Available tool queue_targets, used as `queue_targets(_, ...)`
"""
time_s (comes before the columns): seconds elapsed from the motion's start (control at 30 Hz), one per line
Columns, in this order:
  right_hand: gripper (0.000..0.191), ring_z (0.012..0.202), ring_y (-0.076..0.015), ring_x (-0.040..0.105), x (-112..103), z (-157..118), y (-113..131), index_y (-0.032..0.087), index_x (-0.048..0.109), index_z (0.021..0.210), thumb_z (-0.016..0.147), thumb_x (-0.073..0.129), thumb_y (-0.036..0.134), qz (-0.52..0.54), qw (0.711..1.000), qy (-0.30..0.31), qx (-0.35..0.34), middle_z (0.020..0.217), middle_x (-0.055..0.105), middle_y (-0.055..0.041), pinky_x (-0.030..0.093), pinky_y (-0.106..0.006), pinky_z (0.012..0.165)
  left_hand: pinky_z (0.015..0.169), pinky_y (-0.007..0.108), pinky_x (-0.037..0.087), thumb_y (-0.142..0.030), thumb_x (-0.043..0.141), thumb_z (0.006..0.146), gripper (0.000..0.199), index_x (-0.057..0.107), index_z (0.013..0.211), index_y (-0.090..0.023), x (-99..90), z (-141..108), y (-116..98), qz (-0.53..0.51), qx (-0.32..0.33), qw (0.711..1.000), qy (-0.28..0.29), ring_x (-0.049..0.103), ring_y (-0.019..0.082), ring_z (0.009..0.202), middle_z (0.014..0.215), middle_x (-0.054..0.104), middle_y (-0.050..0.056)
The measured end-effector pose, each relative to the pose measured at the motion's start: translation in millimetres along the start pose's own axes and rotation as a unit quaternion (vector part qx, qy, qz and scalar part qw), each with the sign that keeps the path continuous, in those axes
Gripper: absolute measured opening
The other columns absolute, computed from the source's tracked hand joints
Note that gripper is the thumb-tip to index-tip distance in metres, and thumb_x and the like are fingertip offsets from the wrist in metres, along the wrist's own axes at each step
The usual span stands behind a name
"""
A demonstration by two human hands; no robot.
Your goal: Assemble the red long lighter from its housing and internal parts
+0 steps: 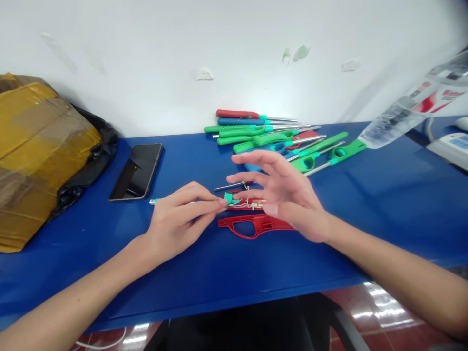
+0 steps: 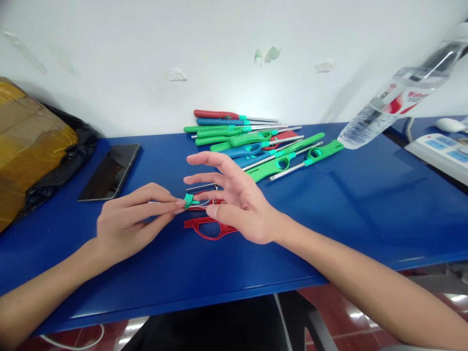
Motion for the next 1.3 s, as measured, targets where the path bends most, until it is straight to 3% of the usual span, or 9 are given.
queue_targets(0.43,0.05,0.117,-0.0253,0.058,4.9,-4.0,5.5,0.03,0.047,0.13,0.083,0.06,0.019,-0.045,0.999,0.0,-0.024,0.148,0.04,-0.0049,0.055,-0.046,0.098,0.066,0.026,0.06,-0.005,0.065,0.085,0.019,0.073,0.094,-0.019,-2.1,1.9,-1.0,-0.049,-0.033,0.998,0.005,0.069,0.015,0.078,0.087,0.074,0.005)
queue_targets(0.7,0.051,0.09,-0.0187,0.062,8.5,-6.5,4.3,0.028,0.048,0.131,0.082,0.059,0.021,-0.144,0.984,0.012,-0.105,0.147,0.041,-0.0087,0.06,-0.038,0.072,0.068,0.027,0.061,-0.008,0.064,0.087,0.019,0.075,0.095,-0.022,-2.6,4.6,-3.8,-0.117,-0.053,0.991,0.035,0.069,0.015,0.078,0.086,0.074,0.005)
queue_targets(0.8,0.047,0.081,-0.0168,0.061,4.6,-4.5,3.2,0.027,0.052,0.128,0.083,0.058,0.017,-0.201,0.971,-0.036,-0.128,0.136,0.052,-0.008,0.058,-0.036,0.067,0.068,0.028,0.06,-0.007,0.066,0.086,0.02,0.075,0.095,-0.022,-3.9,4.0,-1.1,-0.141,-0.063,0.988,0.022,0.069,0.015,0.077,0.086,0.074,0.005)
queue_targets(0.9,0.03,0.078,-0.016,0.062,1.0,-0.8,1.7,0.024,0.063,0.113,0.085,0.058,0.014,-0.286,0.946,-0.066,-0.14,0.108,0.066,-0.0056,0.057,-0.033,0.068,0.066,0.028,0.059,-0.004,0.068,0.083,0.023,0.076,0.095,-0.021,-4.3,3.5,2.2,-0.169,-0.07,0.983,0.011,0.068,0.015,0.076,0.086,0.074,0.005)
queue_targets(1.03,0.01,0.075,-0.0151,0.065,0.0,2.8,-3.4,0.019,0.07,0.093,0.084,0.064,0.019,-0.313,0.946,-0.036,-0.08,0.091,0.071,-0.0045,0.055,-0.027,0.064,0.065,0.027,0.059,-0.002,0.07,0.082,0.025,0.076,0.096,-0.021,-3.6,2.9,5.3,-0.182,-0.072,0.981,0.005,0.068,0.014,0.076,0.087,0.074,0.005)
queue_targets(1.17,0.009,0.069,-0.014,0.064,-0.7,2.7,-8.0,0.019,0.072,0.088,0.082,0.067,0.024,-0.268,0.963,-0.036,0.013,0.088,0.072,-0.004,0.053,-0.024,0.056,0.066,0.028,0.059,-0.004,0.069,0.083,0.025,0.075,0.098,-0.023,-3.1,2.8,5.9,-0.177,-0.061,0.982,0.018,0.068,0.015,0.077,0.088,0.074,0.005)
queue_targets(1.3,0.012,0.069,-0.015,0.065,-1.7,3.6,-9.4,0.017,0.073,0.086,0.08,0.069,0.026,-0.252,0.966,-0.036,0.054,0.084,0.073,-0.005,0.053,-0.025,0.055,0.068,0.027,0.059,-0.004,0.068,0.084,0.023,0.075,0.097,-0.021,-3.3,3.6,5.2,-0.161,-0.054,0.985,0.036,0.068,0.014,0.078,0.087,0.074,0.006)
Point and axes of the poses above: each hand's wrist, its own z-axis towards the middle knuckle, its own x-axis out of the palm, y = z × x, the point moved 2 cm from there along z, towards the middle knuckle
